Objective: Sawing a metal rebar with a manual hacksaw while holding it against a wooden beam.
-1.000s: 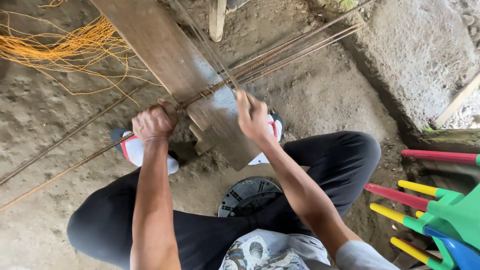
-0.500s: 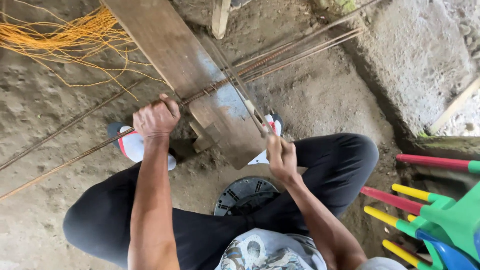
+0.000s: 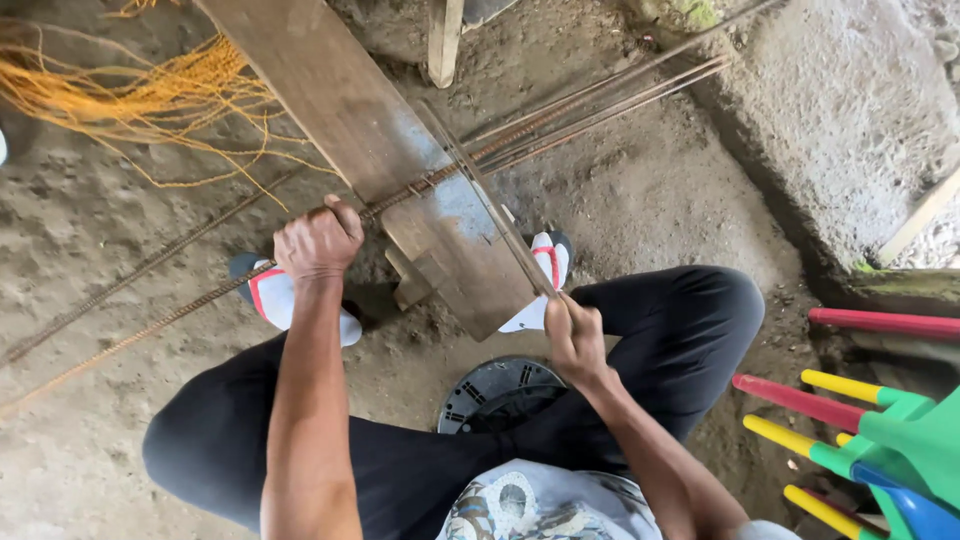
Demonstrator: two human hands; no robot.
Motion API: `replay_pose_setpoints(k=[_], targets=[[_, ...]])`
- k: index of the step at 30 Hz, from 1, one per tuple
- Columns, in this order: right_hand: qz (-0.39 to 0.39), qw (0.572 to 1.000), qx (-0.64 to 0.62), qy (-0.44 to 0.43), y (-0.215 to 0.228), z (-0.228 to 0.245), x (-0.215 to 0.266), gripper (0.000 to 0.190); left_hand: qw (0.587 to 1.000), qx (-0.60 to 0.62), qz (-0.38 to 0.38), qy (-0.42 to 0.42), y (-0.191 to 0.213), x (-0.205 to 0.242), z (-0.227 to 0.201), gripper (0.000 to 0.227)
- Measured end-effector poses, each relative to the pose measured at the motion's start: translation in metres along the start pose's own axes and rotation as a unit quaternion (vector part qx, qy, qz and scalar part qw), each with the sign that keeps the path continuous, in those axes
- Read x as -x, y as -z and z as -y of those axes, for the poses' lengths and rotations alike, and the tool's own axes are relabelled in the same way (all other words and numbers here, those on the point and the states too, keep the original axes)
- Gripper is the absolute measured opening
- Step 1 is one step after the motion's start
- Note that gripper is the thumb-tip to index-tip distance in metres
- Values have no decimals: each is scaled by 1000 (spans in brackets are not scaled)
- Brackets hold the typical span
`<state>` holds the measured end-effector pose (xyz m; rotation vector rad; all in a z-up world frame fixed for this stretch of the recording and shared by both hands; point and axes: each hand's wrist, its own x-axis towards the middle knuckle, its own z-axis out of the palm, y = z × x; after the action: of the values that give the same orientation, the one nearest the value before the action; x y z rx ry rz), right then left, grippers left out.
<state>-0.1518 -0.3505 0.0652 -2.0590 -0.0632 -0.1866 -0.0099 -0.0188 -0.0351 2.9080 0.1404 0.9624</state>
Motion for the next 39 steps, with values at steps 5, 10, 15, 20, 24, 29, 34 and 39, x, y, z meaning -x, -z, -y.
replay_pose_setpoints(k=[5, 10, 15, 20, 24, 29, 34, 39], targets=[[-48, 998, -40, -16, -31, 23, -34, 40, 1000, 6, 7, 15, -10, 7, 3, 47], [-52, 996, -52, 43, -86, 18, -122, 46, 996, 42, 63, 50, -12, 14, 4, 51], [-43, 999, -15, 1, -43, 19, -63, 45, 999, 12, 27, 34, -5, 4, 0, 47], [23, 993, 87, 75, 3, 11, 7, 41, 1000, -4, -22, -4, -4, 3, 2, 46], [-1, 999, 47, 24, -34, 29, -44, 44, 1000, -12, -10, 6, 0, 2, 0, 45], [-32, 994, -39, 101, -78, 56, -119, 54, 993, 39, 99, 57, -2, 5, -1, 58], [-2, 998, -12, 57, -34, 42, -52, 50, 999, 18, 28, 29, -3, 0, -2, 48], [26, 998, 57, 7, 0, 21, 4, 60, 1000, -7, -12, 3, 3, 2, 0, 43]])
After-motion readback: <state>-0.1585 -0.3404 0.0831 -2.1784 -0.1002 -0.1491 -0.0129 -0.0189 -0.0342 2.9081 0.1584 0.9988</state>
